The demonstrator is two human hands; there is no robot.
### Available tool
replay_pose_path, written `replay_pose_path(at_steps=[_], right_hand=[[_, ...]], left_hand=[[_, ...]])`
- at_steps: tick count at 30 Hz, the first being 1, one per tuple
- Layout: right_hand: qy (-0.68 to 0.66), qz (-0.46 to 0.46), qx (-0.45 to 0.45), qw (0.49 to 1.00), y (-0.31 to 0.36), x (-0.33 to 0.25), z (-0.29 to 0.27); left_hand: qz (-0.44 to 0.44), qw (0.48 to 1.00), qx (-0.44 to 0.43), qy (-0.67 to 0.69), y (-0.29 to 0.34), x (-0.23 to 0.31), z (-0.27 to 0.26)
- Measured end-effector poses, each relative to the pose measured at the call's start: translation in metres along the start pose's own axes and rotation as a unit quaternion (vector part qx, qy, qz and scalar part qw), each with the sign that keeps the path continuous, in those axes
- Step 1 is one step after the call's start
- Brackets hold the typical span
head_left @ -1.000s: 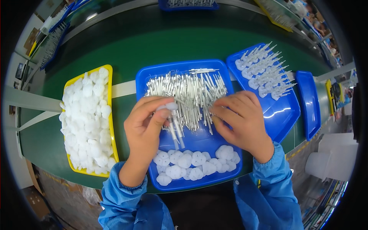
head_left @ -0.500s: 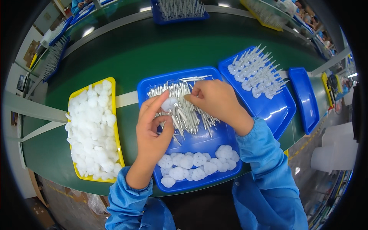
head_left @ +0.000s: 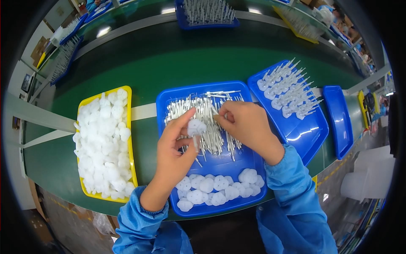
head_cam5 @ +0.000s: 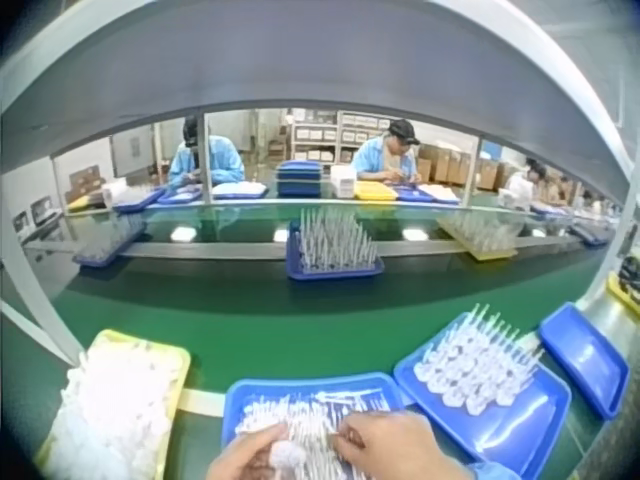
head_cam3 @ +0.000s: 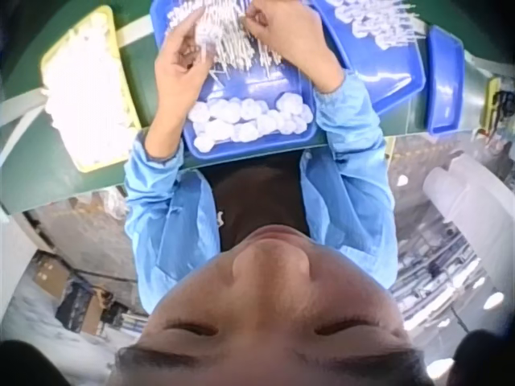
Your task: The person inserts white sticks into white cotton heads to assemble cotton swabs. They pick up a cotton head from a yellow tray and a stick from a blue tray, insert the stick into the head, and place the finished swab into a blue tray. The process is repeated continuously throughout the video.
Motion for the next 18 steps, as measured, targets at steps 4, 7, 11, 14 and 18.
replay_pose_path(at_steps=[4,7,11,14,18], right_hand=[[-0.269,0.132,-0.007,0.954,0.008,0.007,-0.002],[-0.44,0.108,0.075,0.888,0.021,-0.001,0.0],[-0.429,0.04,0.048,0.901,0.033,-0.005,-0.001],[-0.328,0.0,0.044,0.944,0.035,-0.008,-0.003],[-0.286,-0.019,0.074,0.955,0.037,-0.013,-0.004]], left_hand=[[-0.04,0.999,0.006,0.027,0.0,0.002,0.001],[-0.021,1.0,-0.008,0.01,-0.001,0.004,0.001],[0.013,0.999,-0.032,-0.007,0.0,0.008,-0.002],[0.034,0.999,-0.023,0.016,0.002,0.01,-0.001],[0.027,0.999,-0.005,0.026,0.002,0.009,-0.002]])
Point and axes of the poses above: each hand's wrist, its own y-axis away from the middle knuckle, its own z-axis out of the palm, x = y × z, the point moved 1 cm from there along -y, towards the middle knuckle, and after that the axes turned 13 degrees about x, right-handed, at the moved point
